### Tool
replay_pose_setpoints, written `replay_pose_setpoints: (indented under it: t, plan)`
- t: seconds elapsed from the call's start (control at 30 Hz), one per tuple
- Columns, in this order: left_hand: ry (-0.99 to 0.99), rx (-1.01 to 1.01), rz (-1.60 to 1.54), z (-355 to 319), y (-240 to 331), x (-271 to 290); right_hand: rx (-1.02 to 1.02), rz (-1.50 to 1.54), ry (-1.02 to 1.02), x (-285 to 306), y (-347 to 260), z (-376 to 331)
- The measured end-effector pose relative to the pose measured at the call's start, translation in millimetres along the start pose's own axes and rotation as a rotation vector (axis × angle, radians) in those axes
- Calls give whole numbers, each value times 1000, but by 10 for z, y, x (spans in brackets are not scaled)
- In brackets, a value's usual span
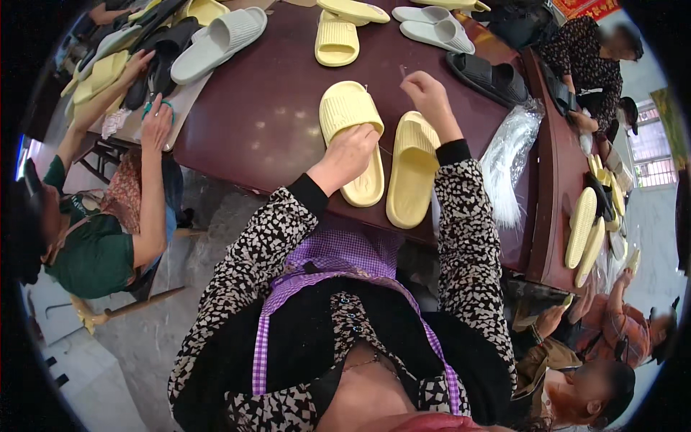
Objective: The person pairs slippers together by taking plastic ties from a bundle and threading them through pairs of slippers by hand to fasten them together.
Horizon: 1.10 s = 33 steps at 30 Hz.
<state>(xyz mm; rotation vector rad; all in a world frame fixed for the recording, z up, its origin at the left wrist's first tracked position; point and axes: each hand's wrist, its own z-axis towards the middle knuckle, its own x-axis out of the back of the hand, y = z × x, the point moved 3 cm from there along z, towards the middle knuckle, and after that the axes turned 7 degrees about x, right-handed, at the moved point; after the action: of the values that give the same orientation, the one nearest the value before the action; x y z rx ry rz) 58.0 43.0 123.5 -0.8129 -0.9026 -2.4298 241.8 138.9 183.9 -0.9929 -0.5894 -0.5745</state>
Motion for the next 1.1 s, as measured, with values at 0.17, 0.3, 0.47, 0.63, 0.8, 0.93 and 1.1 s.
replay_pose_setpoints:
  t: [0.17,0.3,0.47,0.63,0.8,0.93,1.1]
  plan:
    - [-11,20,-8,37,73,31,294,76,-156,-413,-128,278]
    - [-8,36,-5,33,70,70,427,-18,-309,-566,-281,344]
    - [-20,54,-9,26,19,45,320,-316,-454,-541,-233,361]
    - [16,18,-47,20,3,29,245,-328,-268,-398,-115,224]
    - [171,14,-223,116,113,141,93,-176,-24,-125,-69,44]
    - [229,188,-394,492,106,293,65,8,65,3,-306,-166]
    - [-192,646,-901,887,-17,69,156,129,151,51,-482,-363]
